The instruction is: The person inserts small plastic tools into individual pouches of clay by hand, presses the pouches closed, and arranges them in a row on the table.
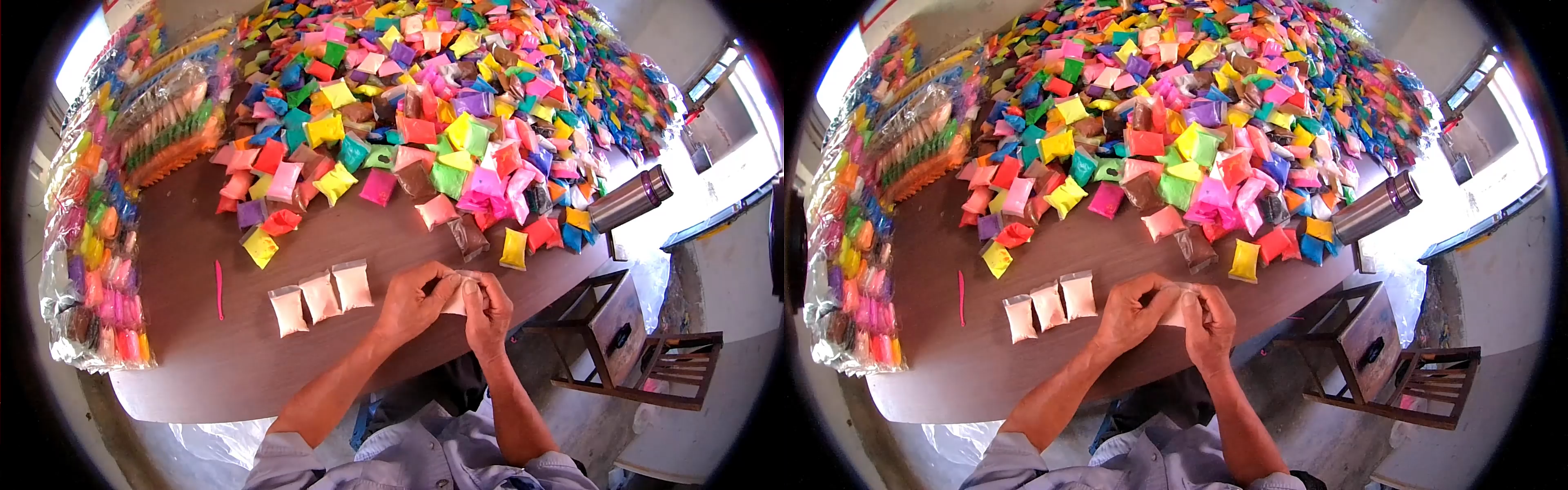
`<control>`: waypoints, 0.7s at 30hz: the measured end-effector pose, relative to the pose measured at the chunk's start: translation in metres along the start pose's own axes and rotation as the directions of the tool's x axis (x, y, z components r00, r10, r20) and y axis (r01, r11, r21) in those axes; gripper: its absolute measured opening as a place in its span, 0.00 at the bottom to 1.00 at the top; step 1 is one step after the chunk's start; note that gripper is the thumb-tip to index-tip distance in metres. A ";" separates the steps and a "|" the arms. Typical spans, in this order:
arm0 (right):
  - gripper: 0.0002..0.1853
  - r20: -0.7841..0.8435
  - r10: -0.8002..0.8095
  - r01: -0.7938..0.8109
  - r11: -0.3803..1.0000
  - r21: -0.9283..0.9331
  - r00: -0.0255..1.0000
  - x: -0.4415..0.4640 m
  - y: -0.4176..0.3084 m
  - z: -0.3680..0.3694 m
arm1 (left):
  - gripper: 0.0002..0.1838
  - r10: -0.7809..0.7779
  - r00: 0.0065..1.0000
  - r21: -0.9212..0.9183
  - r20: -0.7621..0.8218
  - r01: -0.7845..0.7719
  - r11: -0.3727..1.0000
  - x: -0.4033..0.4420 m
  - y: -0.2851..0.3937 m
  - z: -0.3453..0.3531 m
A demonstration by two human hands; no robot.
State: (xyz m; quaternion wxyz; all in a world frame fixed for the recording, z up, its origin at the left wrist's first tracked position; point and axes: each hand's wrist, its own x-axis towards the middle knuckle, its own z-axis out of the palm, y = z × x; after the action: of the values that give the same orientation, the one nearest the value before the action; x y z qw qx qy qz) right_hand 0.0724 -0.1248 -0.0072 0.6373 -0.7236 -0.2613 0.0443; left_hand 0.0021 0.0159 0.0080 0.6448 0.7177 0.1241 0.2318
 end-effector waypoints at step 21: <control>0.13 -0.046 0.026 -0.028 0.999 -0.030 0.999 -0.002 0.008 0.002 | 0.11 0.037 0.999 0.129 -0.006 -0.036 0.991 -0.001 0.002 -0.001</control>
State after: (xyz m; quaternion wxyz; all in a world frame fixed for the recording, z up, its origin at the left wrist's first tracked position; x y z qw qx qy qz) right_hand 0.0727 -0.1241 -0.0153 0.6312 -0.7376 -0.2376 0.0325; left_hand 0.0007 0.0164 0.0101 0.5921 0.7591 0.1283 0.2380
